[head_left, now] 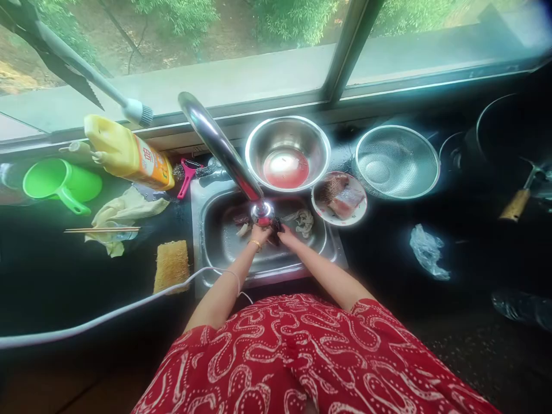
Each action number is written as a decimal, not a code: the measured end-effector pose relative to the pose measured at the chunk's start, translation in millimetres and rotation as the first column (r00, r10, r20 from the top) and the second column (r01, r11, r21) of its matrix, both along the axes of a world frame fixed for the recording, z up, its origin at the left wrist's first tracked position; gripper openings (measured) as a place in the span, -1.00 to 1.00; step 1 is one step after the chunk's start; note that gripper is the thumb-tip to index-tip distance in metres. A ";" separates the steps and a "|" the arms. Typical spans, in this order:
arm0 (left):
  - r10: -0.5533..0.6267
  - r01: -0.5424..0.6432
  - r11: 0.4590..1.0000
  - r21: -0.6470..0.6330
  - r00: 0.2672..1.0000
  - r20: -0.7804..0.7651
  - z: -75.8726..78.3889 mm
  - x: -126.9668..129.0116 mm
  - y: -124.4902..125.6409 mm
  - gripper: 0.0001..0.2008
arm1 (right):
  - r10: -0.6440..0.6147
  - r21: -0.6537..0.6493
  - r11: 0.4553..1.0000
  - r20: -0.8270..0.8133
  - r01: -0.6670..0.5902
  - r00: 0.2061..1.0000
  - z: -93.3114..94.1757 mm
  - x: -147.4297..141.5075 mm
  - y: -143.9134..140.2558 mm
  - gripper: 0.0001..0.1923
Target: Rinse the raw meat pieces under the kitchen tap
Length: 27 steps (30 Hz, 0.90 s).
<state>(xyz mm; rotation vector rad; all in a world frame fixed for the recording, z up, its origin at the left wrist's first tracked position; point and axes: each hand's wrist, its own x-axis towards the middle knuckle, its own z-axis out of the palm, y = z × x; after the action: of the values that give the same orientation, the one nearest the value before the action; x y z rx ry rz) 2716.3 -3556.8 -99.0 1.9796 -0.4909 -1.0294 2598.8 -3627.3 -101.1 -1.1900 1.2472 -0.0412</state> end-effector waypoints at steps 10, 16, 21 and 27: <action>0.232 -0.424 0.874 -0.237 0.793 -0.564 96.2 -29.1 -18.5 -0.64 | -0.158 -0.105 0.970 0.421 0.221 0.893 78.4 18.9 9.3 -0.75; 0.135 -0.428 0.835 -0.344 0.767 -0.627 117.8 -35.2 1.0 -0.82 | 0.028 -0.327 0.934 0.473 0.146 0.881 101.0 15.4 28.7 -0.60; 0.029 -0.141 0.974 -0.178 0.855 -0.517 100.7 -7.0 36.1 -0.90 | 0.402 -0.510 0.804 0.086 -0.306 0.912 101.9 -16.5 25.6 -0.55; -0.197 0.189 0.975 0.116 0.978 0.063 89.0 16.3 65.5 -0.64 | 0.430 -0.620 0.668 -0.131 -0.412 0.893 93.7 -55.4 19.1 -0.74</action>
<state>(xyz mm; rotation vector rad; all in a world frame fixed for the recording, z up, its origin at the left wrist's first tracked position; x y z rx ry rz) 2732.7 -3491.3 -10.0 2.1045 -0.6924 -1.1256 2543.4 -3608.2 -7.3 -2.0549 0.9127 -0.1446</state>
